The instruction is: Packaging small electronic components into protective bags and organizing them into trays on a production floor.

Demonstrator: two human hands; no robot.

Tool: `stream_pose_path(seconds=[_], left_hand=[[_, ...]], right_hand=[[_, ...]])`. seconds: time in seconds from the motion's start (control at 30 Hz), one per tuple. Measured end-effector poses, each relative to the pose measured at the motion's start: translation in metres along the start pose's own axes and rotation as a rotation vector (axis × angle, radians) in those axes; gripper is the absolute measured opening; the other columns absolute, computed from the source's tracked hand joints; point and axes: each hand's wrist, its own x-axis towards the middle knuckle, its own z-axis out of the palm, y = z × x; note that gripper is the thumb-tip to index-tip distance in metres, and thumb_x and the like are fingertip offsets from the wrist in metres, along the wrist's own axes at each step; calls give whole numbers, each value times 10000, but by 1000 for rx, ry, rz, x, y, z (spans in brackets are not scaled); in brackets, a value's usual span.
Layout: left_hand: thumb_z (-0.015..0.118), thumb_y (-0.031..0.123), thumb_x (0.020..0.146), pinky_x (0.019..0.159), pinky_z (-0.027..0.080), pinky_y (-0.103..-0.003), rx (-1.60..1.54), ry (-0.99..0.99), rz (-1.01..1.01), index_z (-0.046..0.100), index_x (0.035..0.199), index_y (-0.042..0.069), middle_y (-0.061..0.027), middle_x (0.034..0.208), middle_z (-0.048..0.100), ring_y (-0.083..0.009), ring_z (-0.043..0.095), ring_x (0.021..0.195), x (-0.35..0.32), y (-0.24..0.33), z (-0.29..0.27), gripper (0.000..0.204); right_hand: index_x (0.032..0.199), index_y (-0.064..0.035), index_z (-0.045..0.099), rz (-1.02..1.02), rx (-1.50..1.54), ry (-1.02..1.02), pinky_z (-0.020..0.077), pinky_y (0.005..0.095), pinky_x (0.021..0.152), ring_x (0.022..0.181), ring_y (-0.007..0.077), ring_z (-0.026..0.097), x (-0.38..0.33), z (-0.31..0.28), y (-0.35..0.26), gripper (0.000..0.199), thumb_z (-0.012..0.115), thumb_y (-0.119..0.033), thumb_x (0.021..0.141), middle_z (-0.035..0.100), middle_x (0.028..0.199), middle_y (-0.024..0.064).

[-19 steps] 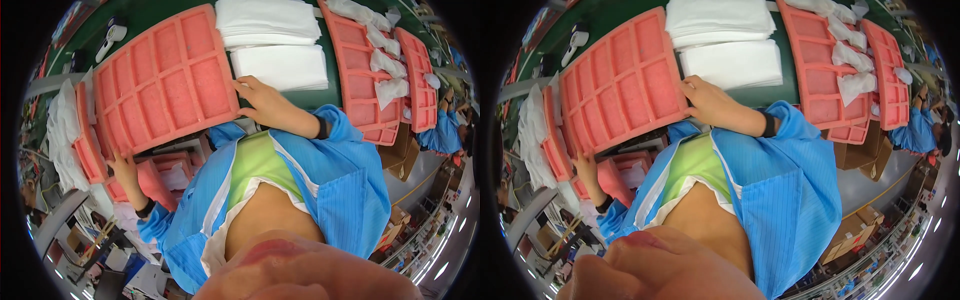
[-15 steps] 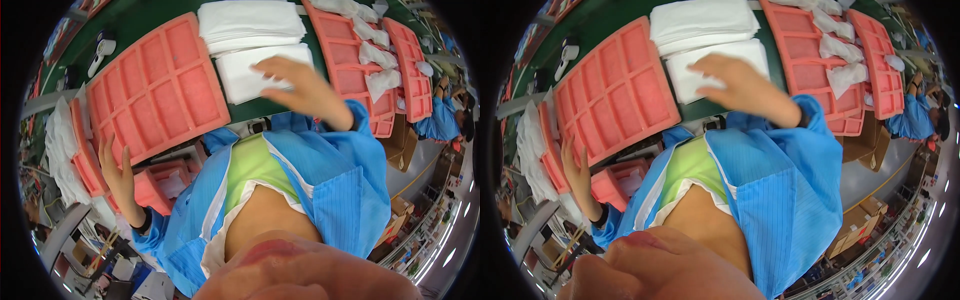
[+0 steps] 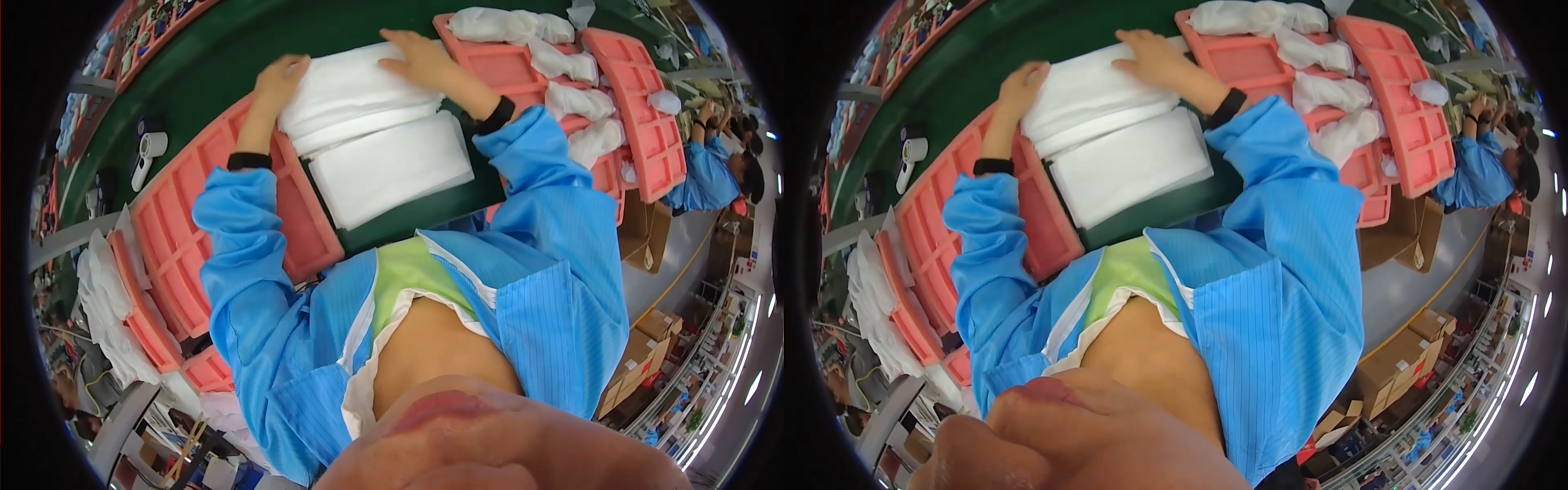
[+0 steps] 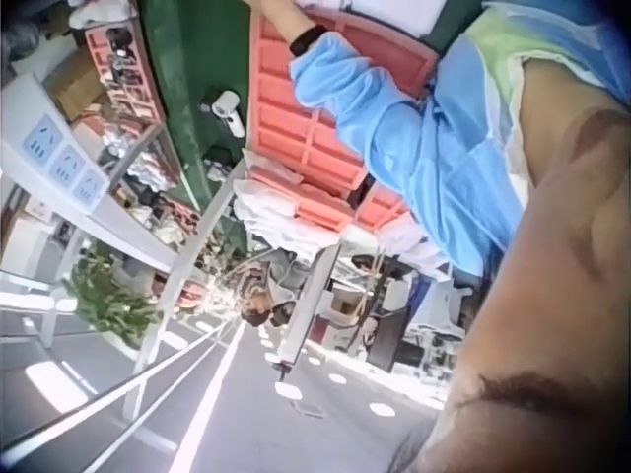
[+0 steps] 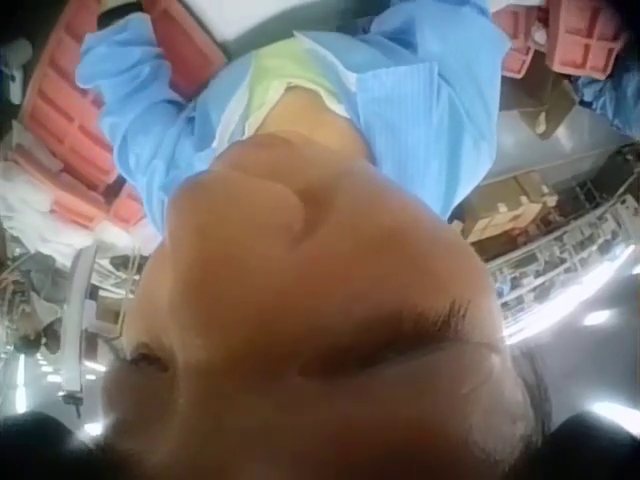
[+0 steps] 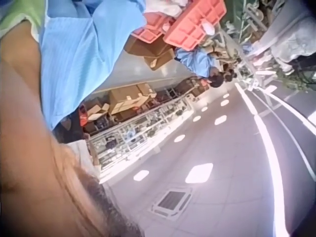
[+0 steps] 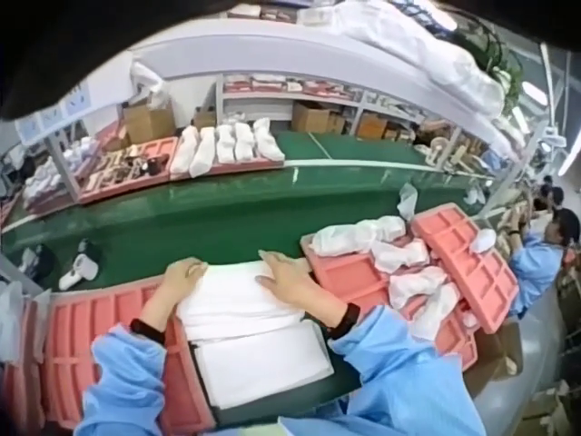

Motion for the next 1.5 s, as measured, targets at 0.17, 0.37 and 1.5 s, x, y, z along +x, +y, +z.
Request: stream_pose_path(seconds=[0.17,0.37,1.5], left_hand=[[502,248,925,752,501,-455,235,195,57,638,969,58,-171,895,666,-365,637,822,-27,33,10,238],[504,182,897,702,506,-469,490,192,-103,621,897,70,-140,852,661,-339,633,732,-47,64,1,162],[774,186,774,651,486,-241,-745,-124,-110,500,1291,26,-89,1021,613,-115,590,833,-3,93,-73,607]], right_hand=[[1217,-73,592,-21,56,-216,427,407,952,1091,358,551,11,5,-7,357,529,-286,938,623,1151,169],[1240,-59,576,-96,350,-274,430,378,954,1110,346,548,13,-14,-2,391,613,-222,887,599,1196,190],[1250,-19,531,10,555,36,498,312,852,1071,226,588,26,-87,-45,561,758,-87,741,606,1163,116]])
